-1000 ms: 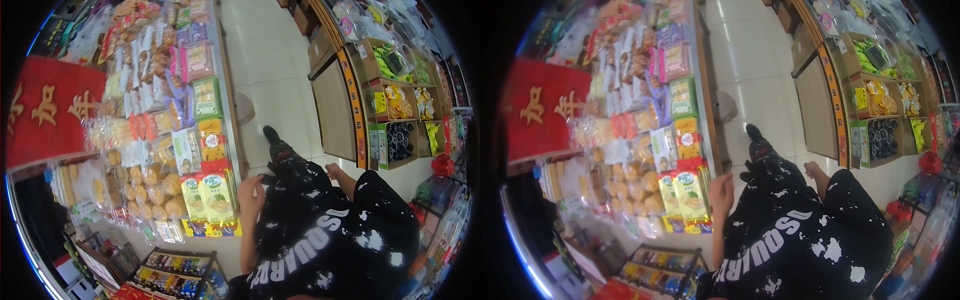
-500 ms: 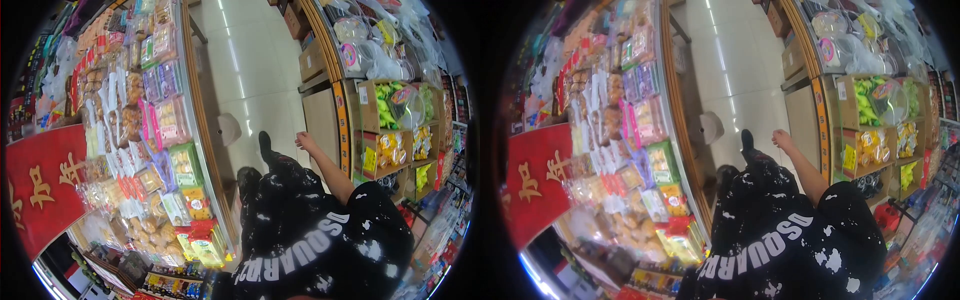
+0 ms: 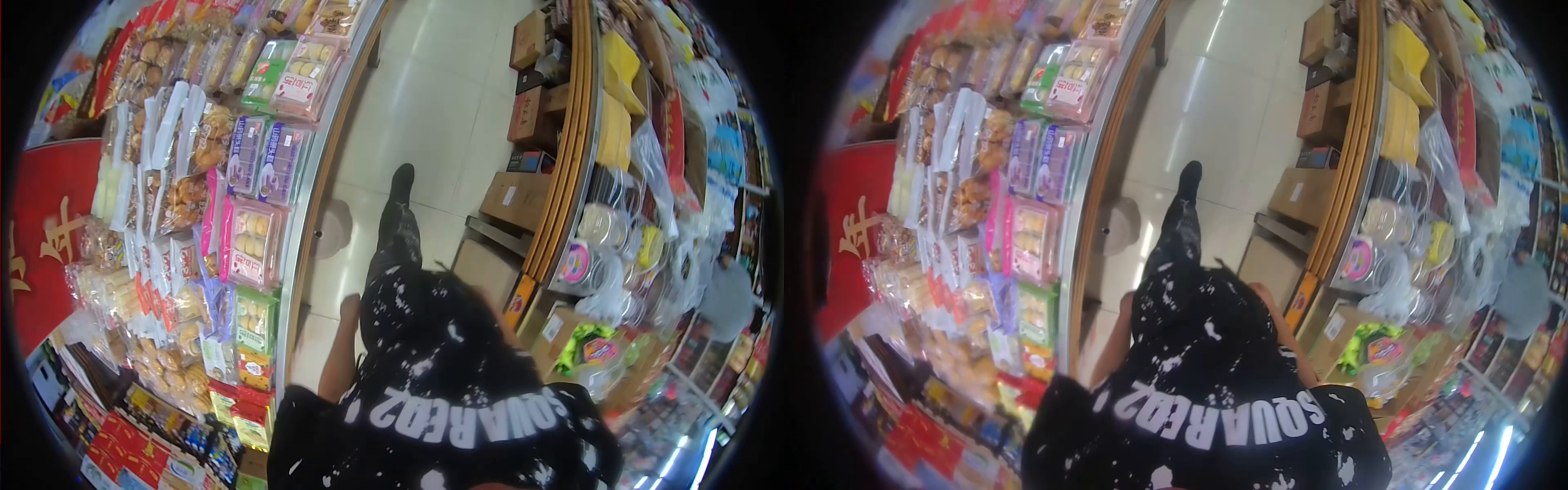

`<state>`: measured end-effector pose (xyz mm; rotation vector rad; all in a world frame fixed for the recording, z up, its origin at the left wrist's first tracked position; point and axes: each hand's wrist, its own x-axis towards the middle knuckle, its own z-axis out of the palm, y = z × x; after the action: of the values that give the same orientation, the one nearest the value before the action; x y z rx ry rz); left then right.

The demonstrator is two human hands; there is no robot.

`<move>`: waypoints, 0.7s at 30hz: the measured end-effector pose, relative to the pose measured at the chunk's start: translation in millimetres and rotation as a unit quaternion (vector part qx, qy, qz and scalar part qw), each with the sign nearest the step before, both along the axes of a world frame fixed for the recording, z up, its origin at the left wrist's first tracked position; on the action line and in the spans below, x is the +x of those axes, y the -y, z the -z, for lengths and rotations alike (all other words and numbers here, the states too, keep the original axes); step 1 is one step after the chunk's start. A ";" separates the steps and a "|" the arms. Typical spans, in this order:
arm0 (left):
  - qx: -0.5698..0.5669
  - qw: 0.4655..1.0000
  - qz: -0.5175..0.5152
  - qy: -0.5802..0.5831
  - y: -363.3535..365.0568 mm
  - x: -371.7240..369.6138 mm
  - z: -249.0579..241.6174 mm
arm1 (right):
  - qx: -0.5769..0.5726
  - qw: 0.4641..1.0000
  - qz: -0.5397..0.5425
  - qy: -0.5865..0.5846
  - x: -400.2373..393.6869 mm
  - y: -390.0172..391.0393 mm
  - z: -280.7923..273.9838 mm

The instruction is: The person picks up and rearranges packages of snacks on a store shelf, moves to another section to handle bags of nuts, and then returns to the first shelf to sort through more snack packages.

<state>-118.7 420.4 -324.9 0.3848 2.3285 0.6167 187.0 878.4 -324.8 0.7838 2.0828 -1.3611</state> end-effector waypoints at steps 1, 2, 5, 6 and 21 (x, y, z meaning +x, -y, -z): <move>0.069 0.970 -0.166 0.165 -24.2 -20.4 -10.4 | -0.005 0.997 -0.073 -0.023 -65.1 -18.8 56.3; 0.063 0.949 -0.226 0.212 -49.3 -47.3 -36.0 | 0.040 0.993 0.111 0.025 -63.7 -29.7 35.9; 0.129 0.783 -0.503 0.342 -133.8 -120.2 -45.4 | 0.157 0.955 -0.080 -0.237 -166.2 -105.1 -71.2; 0.150 0.833 -0.431 0.312 -152.0 -136.5 -25.0 | 0.154 0.957 -0.086 -0.232 -210.7 -118.8 -111.0; 0.145 0.692 -0.629 0.323 -405.6 -195.3 -26.8 | -0.042 0.996 -0.041 0.061 -459.7 -432.1 -107.8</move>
<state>-313.9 826.0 -298.1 -1.2601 1.4656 1.4416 -272.7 1310.5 -217.0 0.7201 1.9294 -1.3160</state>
